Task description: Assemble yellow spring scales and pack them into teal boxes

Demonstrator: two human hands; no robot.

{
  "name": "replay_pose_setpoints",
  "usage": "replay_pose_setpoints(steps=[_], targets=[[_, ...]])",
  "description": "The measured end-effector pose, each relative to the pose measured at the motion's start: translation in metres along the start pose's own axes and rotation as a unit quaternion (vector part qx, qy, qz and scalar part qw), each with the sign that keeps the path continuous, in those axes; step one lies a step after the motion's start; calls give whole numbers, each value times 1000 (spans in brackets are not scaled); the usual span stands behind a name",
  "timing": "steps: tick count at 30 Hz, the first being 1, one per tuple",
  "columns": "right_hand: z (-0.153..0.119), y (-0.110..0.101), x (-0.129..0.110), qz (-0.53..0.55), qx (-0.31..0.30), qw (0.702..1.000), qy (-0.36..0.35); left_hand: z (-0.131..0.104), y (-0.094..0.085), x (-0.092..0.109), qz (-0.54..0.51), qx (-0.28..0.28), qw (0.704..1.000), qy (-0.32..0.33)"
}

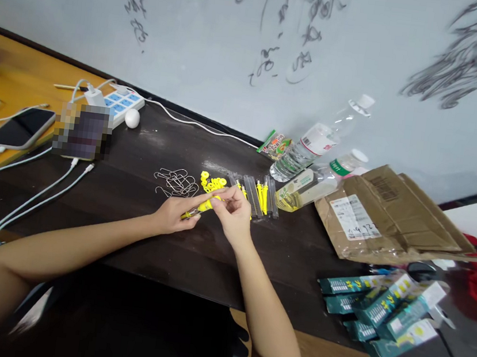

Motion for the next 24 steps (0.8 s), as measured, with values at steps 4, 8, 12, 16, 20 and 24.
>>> replay_pose_setpoints(steps=[4,8,12,16,20,24], targets=[[-4,-1,3,15,57,998,-1,2,-1,1,1,-6,1000,-5],[-5,0,7,14,56,998,8,1,1,-1,7,-11,1000,-11],[-3,2,9,3,21,1000,19,-1,1,-5,6,-4,1000,-22],[0,2,9,-14,-13,999,32,0,-1,-6,-6,3,1000,-23],[1,4,4,5,-48,999,20,2,-3,-2,-14,15,1000,2],[2,4,5,9,-68,997,27,1,-2,-1,-9,6,1000,11]])
Point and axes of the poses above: each hand's wrist, its own z-axis towards the middle knuckle, its own y-axis out of the palm, x = y × z, the point moved 8 cm from there along z, towards the middle knuckle, and after that the axes turned 12 degrees about y, right-handed, at the moved point
